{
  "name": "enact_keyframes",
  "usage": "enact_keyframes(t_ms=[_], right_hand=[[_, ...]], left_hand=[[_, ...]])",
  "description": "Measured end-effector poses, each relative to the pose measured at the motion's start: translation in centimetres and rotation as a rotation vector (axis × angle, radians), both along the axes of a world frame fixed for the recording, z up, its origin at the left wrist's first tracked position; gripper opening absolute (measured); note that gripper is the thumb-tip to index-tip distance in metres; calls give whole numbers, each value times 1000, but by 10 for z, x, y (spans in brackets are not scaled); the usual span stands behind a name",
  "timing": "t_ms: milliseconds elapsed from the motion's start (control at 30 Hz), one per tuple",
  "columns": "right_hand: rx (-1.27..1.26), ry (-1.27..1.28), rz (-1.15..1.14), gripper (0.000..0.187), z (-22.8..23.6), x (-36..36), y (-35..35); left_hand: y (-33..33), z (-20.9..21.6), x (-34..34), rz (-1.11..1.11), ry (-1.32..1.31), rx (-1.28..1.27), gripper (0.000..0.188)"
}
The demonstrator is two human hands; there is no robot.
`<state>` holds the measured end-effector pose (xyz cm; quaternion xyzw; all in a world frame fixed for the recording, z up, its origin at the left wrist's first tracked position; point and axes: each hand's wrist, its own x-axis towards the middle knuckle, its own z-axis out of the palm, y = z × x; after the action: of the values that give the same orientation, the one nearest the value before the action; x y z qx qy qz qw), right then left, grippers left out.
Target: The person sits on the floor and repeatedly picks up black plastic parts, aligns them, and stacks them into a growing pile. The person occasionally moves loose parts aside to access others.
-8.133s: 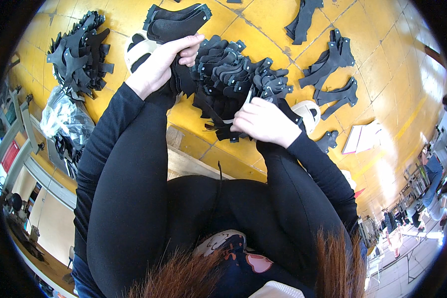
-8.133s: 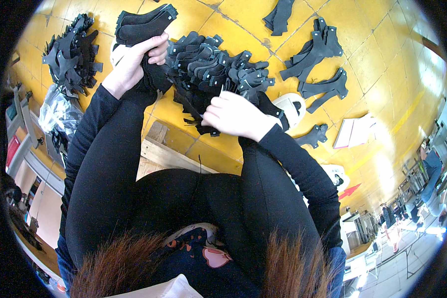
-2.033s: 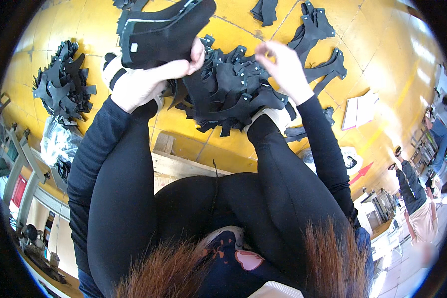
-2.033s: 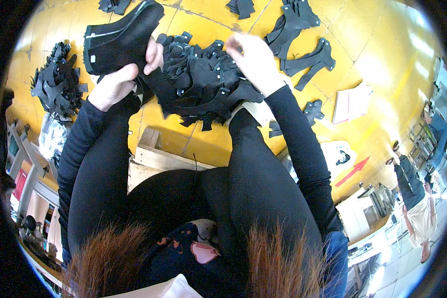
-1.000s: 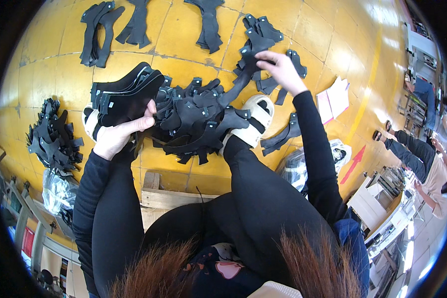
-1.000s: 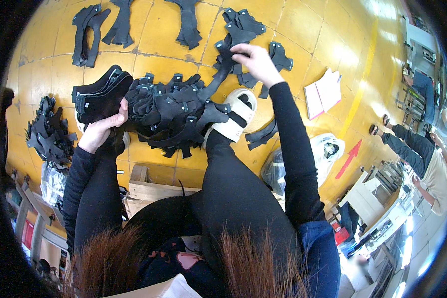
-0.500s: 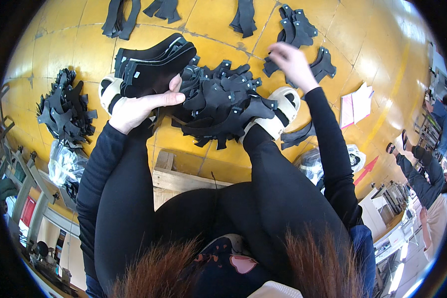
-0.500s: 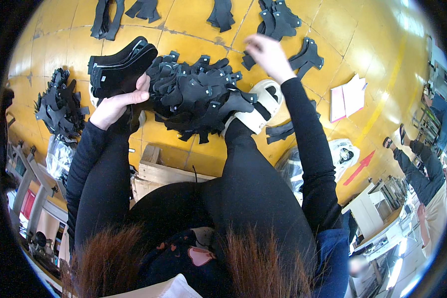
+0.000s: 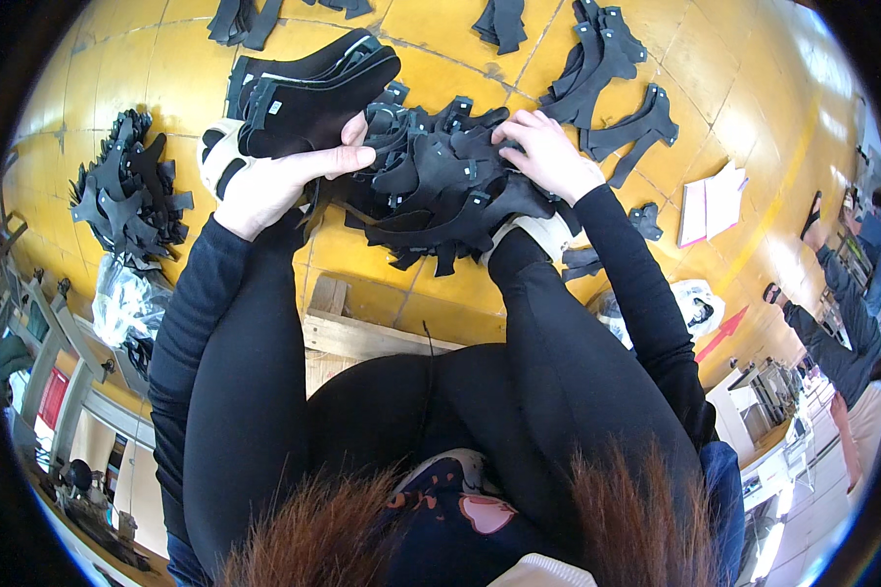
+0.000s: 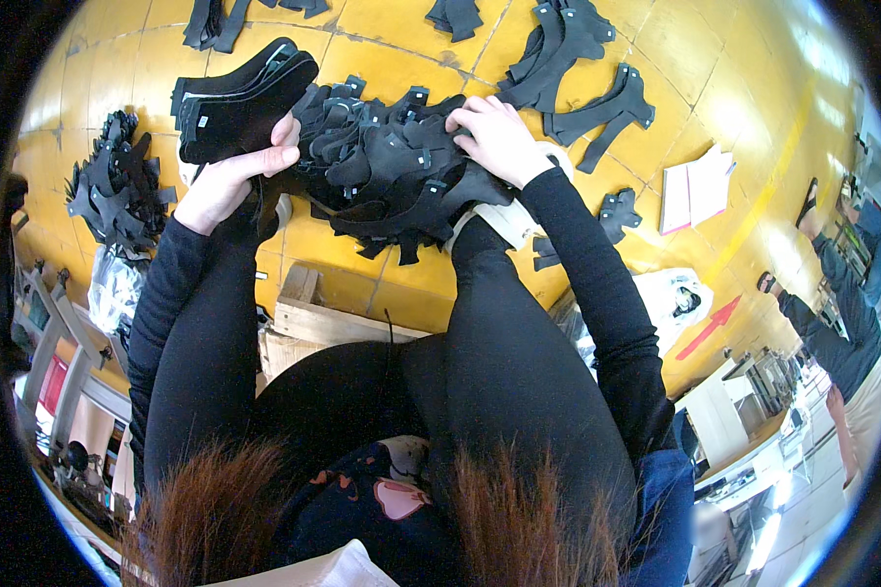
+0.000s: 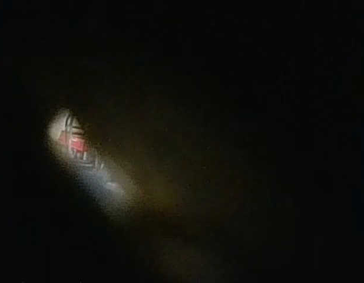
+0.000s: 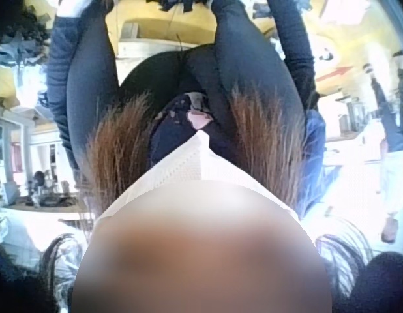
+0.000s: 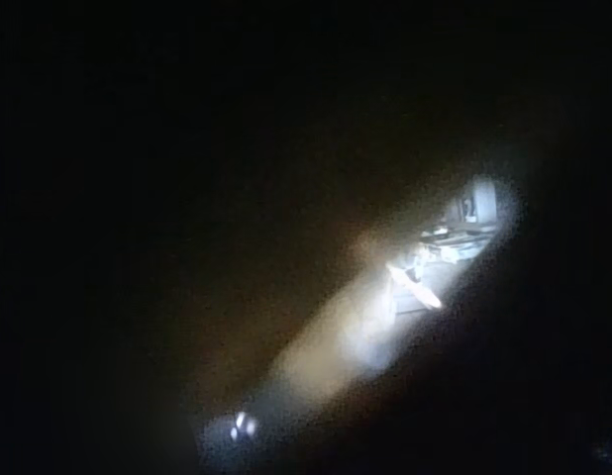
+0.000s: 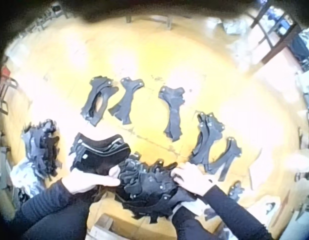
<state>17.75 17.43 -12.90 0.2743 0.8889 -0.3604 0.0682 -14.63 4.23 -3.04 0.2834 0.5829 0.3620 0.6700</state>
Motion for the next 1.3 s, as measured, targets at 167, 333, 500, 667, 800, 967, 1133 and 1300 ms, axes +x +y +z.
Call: enact_keyframes(t_ms=[167, 333, 500, 667, 800, 967, 1133, 1300], right_hand=[[-135, 48, 8, 18, 8, -15, -8], [-99, 58, 41, 18, 10, -27, -29], [-158, 12, -11, 17, 9, -26, -30], [-385, 45, -54, 14, 20, -27, -20], [-795, -43, -32, 13, 41, -21, -14], [-755, -226, 185, 23, 52, -8, -26], [-405, -272, 207, 15, 43, 2, -42], [-108, 20, -21, 14, 29, -17, -47]], left_hand=[[2, 3, 1, -3, -4, -11, 27], [3, 6, 3, 4, -15, 33, 27], [2, 4, 0, -10, 20, -4, 24], [0, 4, 2, 33, 11, -30, 22], [2, 6, 2, 19, 17, -5, 20], [2, 7, 1, 1, 34, -35, 20], [2, 5, -2, -30, 32, 5, 20], [1, 5, 0, -9, 46, -13, 19]])
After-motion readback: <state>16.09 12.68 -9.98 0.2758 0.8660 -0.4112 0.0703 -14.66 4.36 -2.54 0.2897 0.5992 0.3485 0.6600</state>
